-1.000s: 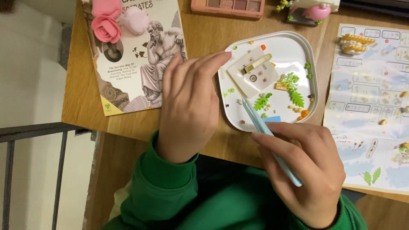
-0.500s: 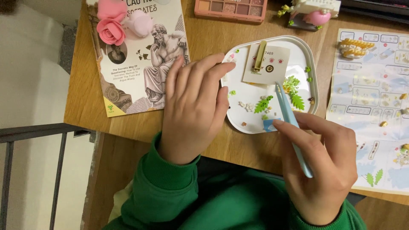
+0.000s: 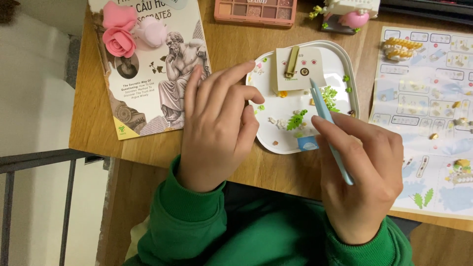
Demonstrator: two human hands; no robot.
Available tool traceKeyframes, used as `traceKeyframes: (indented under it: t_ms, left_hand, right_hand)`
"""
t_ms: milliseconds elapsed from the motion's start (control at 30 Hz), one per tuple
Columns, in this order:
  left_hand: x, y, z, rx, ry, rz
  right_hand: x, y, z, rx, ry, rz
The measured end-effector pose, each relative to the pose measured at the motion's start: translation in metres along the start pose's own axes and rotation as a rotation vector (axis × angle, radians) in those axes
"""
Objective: Assembling a miniature pastry shop model by precisely placing small components and decorations using hands and a precision tool.
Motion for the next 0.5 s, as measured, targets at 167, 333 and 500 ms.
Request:
traceKeyframes:
  t_ms: [167, 333, 500]
  left_hand:
    - [-0.005, 0.0, 0.005, -0.041, 0.054, -0.028]
    - [-0.004, 0.001, 0.005, -0.043, 0.048, -0.024]
    - [-0.006, 0.0, 0.006, -0.054, 0.067, -0.024]
  right_hand:
    - [-0.011, 0.012, -0.002, 0.033, 0.035, -0.041]
    - [-0.023, 0.027, -0.003, 0.05, 0.08, -0.052]
    - [-0.03, 0.034, 0.003, 0.069, 0.094, -0.012]
Point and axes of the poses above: each hand's wrist, its own y-axis away from the middle knuckle, its own x-axis out of the palm, z = x × y, the point moved 10 cm from there along -y, towards the middle knuckle, and after that the axes turned 7 degrees about -x, right-handed, at the moved point
